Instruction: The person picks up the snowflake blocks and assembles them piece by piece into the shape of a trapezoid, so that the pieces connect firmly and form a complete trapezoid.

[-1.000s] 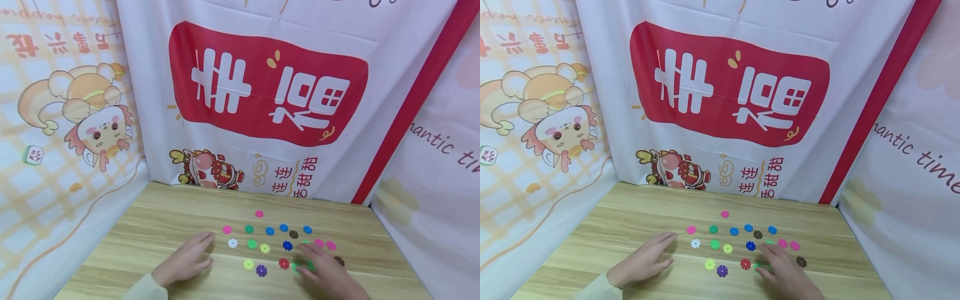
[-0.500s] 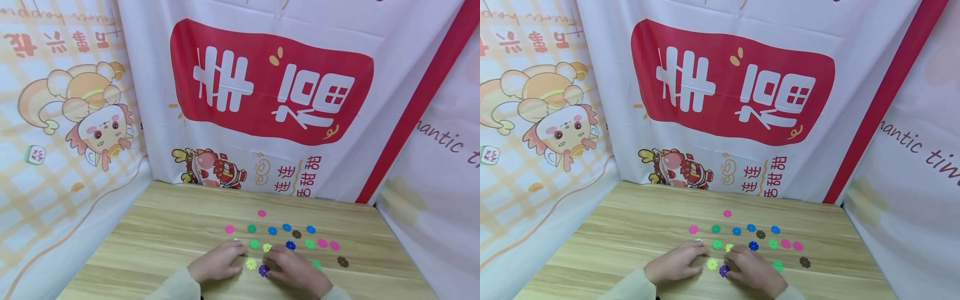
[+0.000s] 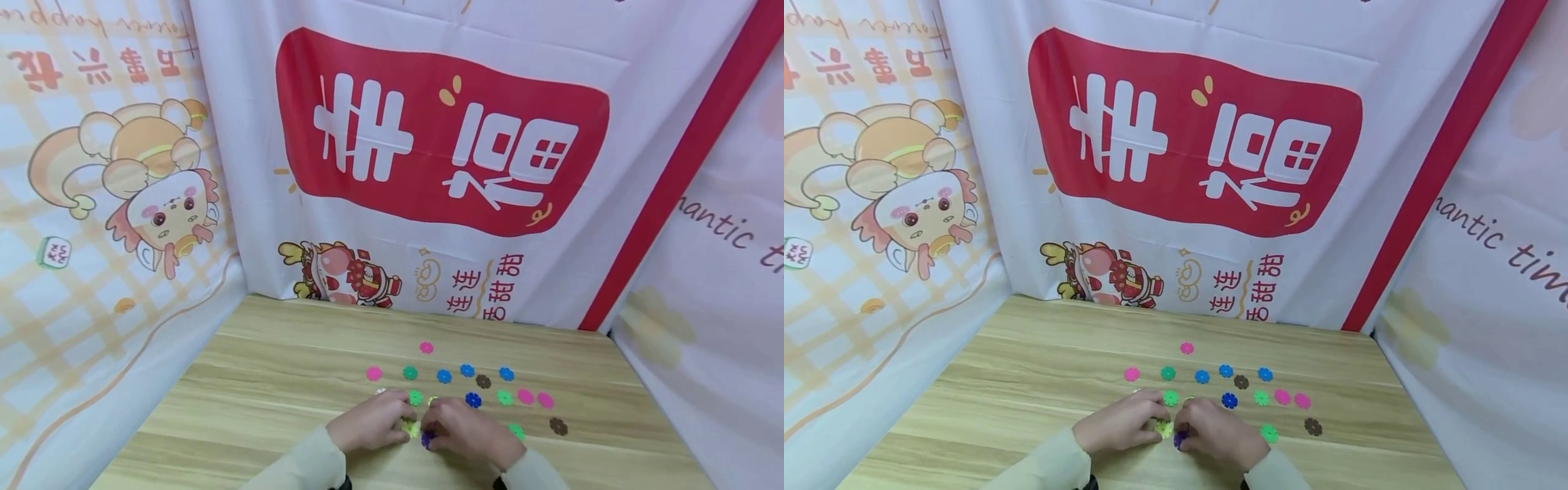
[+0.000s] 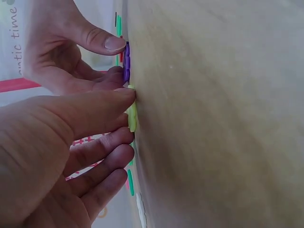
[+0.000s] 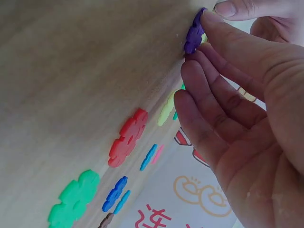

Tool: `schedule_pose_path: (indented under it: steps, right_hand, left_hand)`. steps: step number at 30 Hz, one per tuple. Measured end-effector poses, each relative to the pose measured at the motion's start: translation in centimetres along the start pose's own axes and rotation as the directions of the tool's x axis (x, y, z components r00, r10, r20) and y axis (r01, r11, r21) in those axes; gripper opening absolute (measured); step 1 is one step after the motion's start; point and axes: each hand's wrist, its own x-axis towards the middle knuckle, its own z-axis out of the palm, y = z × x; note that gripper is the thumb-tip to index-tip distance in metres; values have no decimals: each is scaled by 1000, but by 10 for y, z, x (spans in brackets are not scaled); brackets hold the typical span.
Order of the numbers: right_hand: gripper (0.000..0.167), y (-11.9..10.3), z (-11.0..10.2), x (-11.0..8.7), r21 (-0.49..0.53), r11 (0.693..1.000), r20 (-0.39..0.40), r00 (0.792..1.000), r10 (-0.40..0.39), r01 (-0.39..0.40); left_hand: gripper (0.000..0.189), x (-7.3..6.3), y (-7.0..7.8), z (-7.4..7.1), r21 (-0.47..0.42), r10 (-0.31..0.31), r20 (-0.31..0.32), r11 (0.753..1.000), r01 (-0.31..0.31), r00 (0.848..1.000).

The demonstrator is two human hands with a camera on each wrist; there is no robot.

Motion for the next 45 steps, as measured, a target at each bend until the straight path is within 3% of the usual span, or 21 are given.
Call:
schedule_pose_path:
  steps: [5, 10, 14, 20, 24, 29, 38, 42, 45]
  right_hand:
    - [17, 5, -2, 11, 52, 998, 52, 998, 26, -29]
    - [13, 11, -4, 18, 98, 994, 74, 996, 47, -54]
    - [12, 16, -5, 14, 196, 978, 52, 997, 63, -72]
    - [6, 23, -3, -1, 330, 941, -45, 995, 90, -70]
    - [5, 26, 2, -9, 351, 935, -129, 986, 106, -54]
    - [5, 26, 7, -14, 384, 923, -198, 973, 121, -36]
    - [6, 16, 8, -19, 381, 923, -371, 923, 103, 50]
    - [9, 12, 7, -18, 358, 931, -433, 896, 99, 71]
    - [10, 11, 8, -17, 335, 938, -472, 878, 79, 95]
  left_hand:
    - [16, 8, -3, -4, -23, 11, 19, 1000, -11, 1000]
    - [19, 12, -4, -8, -91, -48, 55, 994, 53, 997]
    - [20, 9, -4, -9, -173, -101, 58, 979, 110, 993]
    - [18, 0, -10, -4, -304, -136, 6, 943, 131, 991]
    - [12, -9, -13, -1, -480, -179, -15, 865, 150, 984]
    - [4, -20, -9, -3, -664, -277, -14, 721, 198, 961]
    - [12, -26, 5, -14, -823, -397, 38, 508, 254, 917]
    - [15, -25, 10, -16, -862, -409, 37, 448, 236, 912]
    - [15, -24, 11, -16, -873, -415, 39, 429, 233, 909]
